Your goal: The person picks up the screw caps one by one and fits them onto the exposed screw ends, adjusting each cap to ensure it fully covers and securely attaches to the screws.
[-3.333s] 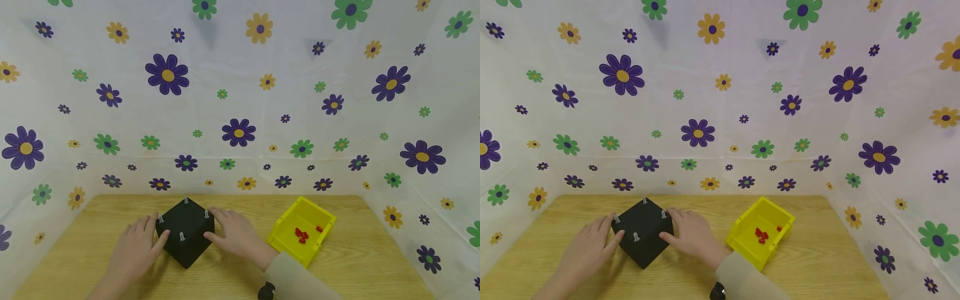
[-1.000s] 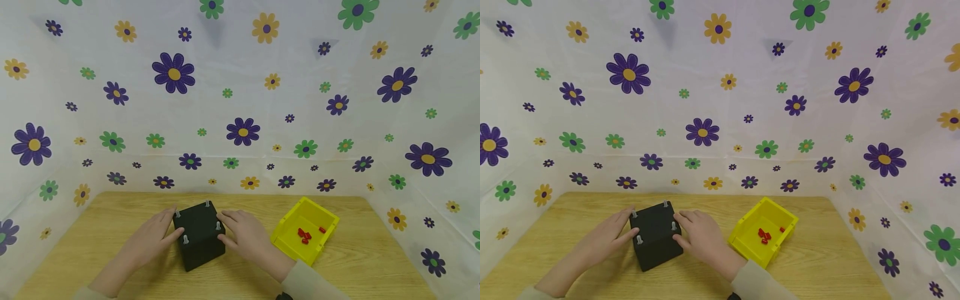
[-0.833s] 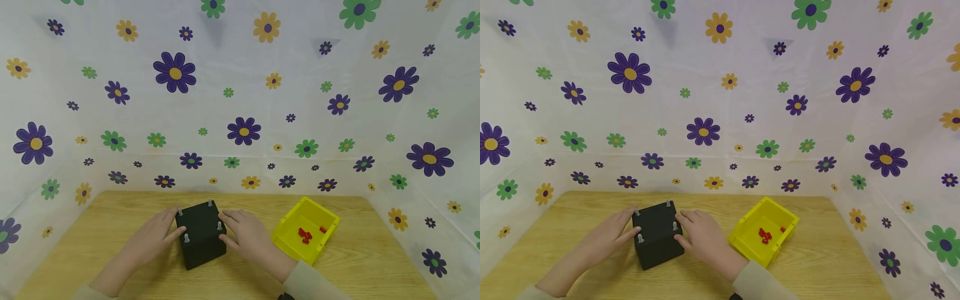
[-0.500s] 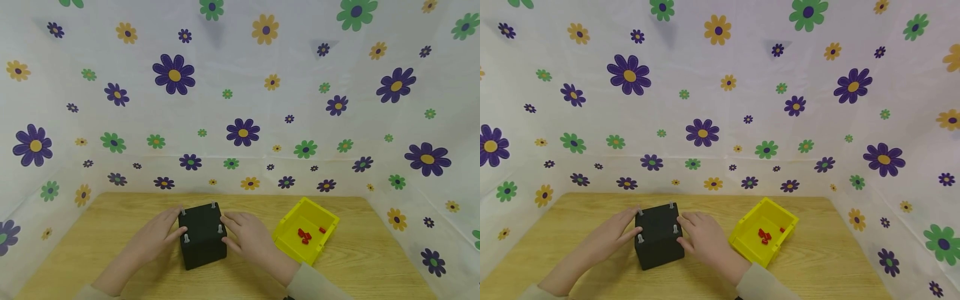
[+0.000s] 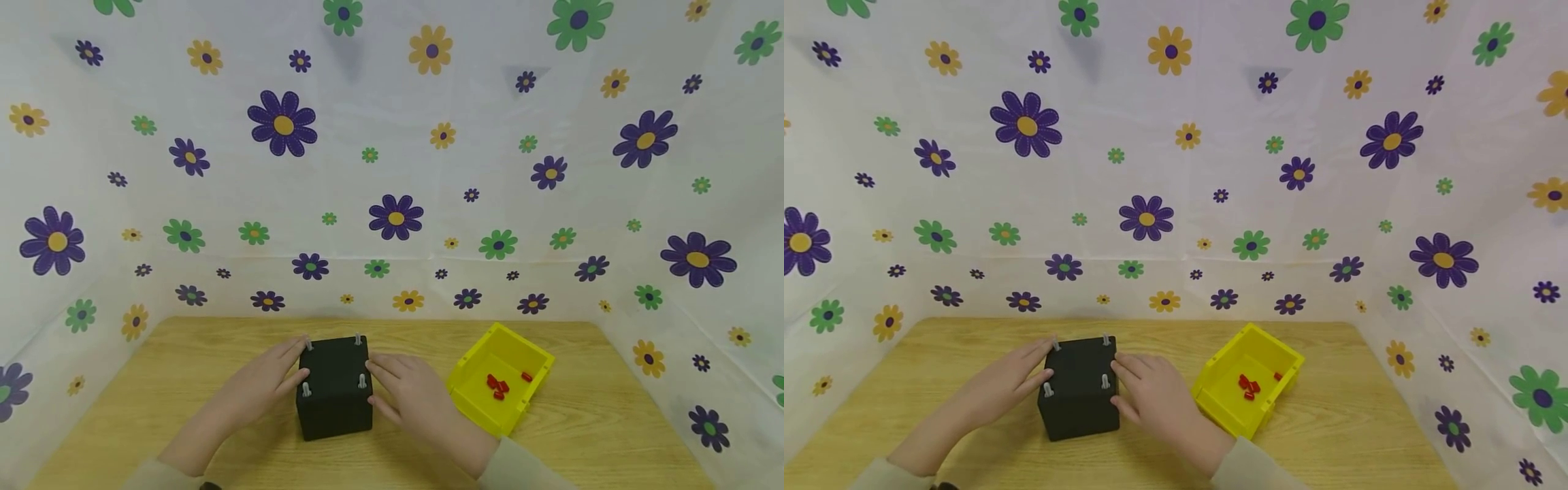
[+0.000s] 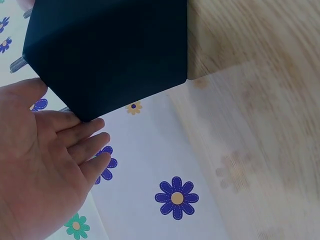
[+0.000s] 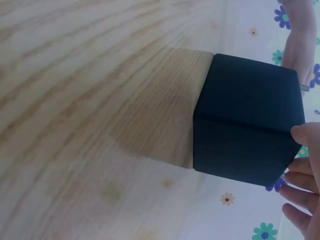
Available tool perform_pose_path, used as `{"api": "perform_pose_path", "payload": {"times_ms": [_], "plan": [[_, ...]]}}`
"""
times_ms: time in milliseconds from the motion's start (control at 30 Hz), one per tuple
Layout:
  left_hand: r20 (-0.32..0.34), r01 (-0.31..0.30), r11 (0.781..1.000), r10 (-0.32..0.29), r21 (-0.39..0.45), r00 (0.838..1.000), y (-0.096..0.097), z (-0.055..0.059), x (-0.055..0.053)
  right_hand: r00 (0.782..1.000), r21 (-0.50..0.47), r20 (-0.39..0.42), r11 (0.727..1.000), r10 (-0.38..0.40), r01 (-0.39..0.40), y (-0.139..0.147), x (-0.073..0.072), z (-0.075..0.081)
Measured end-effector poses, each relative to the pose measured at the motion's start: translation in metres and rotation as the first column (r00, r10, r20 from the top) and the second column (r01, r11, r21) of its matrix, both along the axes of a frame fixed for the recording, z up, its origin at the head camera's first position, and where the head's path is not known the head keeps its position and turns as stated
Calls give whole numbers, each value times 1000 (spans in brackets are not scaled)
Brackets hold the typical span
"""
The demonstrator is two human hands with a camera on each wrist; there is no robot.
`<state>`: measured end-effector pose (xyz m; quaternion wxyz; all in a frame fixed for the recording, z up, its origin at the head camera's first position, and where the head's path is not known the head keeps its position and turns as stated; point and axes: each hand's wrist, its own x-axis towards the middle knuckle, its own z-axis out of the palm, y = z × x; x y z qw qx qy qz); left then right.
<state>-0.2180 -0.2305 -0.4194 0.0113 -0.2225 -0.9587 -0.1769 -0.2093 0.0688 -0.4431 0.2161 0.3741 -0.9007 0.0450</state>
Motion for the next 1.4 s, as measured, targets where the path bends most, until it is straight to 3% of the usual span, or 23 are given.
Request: {"api": "perform_pose_path", "payload": {"times_ms": [267,567,900,1400], "plan": [[40,40,999,-41,24,998,2,2,-3,998,-50,-59,999,20,-23,3,5,-3],[72,49,998,-51,36,996,4,4,-5,1000,-39,24,999,-15,16,5,9,-3],[94,59,997,-63,47,994,4,6,-5,1000,-48,22,999,-11,12,6,11,-3],[56,87,996,-88,10,995,3,3,-6,999,-97,-26,995,22,-25,7,13,-4]]}}
